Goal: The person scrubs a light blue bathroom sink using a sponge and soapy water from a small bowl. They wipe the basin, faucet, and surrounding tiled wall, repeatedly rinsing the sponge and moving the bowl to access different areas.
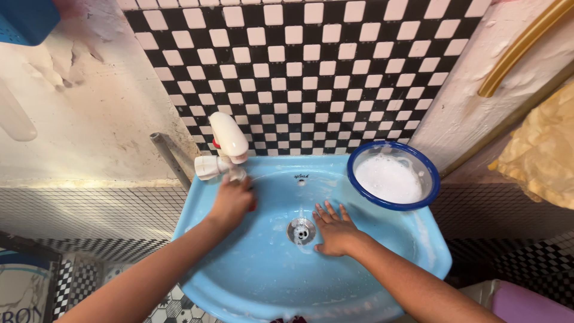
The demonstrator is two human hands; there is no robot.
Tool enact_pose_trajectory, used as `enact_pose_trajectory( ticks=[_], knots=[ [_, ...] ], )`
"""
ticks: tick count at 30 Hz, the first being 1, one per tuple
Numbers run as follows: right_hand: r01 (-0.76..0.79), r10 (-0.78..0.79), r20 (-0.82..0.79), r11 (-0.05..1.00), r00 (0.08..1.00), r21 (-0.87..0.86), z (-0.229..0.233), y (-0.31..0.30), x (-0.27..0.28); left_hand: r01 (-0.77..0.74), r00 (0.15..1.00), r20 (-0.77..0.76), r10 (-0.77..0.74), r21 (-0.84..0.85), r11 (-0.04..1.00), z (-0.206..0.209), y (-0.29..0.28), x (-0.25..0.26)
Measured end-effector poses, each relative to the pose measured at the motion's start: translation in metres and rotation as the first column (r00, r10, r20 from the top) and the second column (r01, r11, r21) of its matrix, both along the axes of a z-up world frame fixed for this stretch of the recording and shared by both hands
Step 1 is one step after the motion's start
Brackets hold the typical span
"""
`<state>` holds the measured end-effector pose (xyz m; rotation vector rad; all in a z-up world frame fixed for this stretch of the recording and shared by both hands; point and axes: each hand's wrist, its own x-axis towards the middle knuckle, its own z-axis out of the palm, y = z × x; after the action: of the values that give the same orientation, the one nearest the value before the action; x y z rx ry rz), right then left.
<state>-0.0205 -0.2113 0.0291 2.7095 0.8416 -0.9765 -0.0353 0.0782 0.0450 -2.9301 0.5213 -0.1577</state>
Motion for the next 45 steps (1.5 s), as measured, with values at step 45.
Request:
enact_pose_trajectory(
  ticks=[45],
  knots=[
    [0.024,-0.024,0.001,0.999,1.0,-0.023,-0.004,-0.008,0.007,-0.109,0.964,0.259,0.055,0.2,0.974,-0.02,0.037,-0.028]
  ],
)
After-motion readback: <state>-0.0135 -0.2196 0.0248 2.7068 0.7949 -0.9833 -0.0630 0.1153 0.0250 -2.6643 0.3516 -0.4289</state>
